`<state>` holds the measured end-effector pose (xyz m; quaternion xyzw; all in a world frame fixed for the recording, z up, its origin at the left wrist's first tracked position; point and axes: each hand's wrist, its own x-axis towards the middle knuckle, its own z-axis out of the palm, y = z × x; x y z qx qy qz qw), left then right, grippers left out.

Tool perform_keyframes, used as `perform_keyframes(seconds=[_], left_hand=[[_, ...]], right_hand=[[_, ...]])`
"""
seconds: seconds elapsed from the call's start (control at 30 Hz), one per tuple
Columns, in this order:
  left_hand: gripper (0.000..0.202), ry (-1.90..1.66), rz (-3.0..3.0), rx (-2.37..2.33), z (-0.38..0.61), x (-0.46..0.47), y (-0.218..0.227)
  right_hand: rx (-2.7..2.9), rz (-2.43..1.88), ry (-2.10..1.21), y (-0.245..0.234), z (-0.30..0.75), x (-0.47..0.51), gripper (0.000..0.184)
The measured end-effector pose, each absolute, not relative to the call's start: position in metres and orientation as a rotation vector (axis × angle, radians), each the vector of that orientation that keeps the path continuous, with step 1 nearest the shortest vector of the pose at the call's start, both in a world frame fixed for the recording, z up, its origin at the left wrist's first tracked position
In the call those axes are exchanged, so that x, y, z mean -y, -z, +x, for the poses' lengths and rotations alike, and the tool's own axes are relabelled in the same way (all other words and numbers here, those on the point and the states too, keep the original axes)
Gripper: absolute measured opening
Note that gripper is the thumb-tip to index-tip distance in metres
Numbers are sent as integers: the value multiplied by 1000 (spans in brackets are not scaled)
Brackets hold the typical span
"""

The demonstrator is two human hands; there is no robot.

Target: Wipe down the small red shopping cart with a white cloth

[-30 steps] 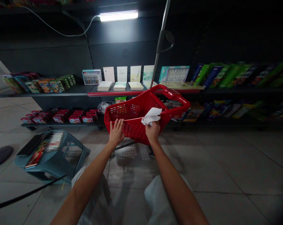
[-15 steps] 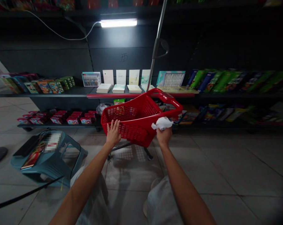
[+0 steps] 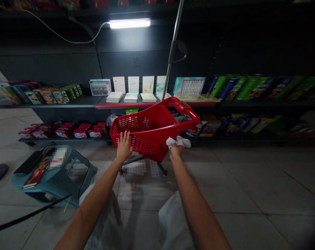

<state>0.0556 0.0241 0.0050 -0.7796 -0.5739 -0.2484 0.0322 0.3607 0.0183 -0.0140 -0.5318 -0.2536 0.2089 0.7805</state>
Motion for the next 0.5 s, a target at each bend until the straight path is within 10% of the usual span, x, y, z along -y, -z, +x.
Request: perform_keyframes(seconds=[0.5], left_hand=[[89, 624, -2342, 1981, 55, -30, -36]], right_hand=[[670, -1419, -452, 2, 345, -25, 45]])
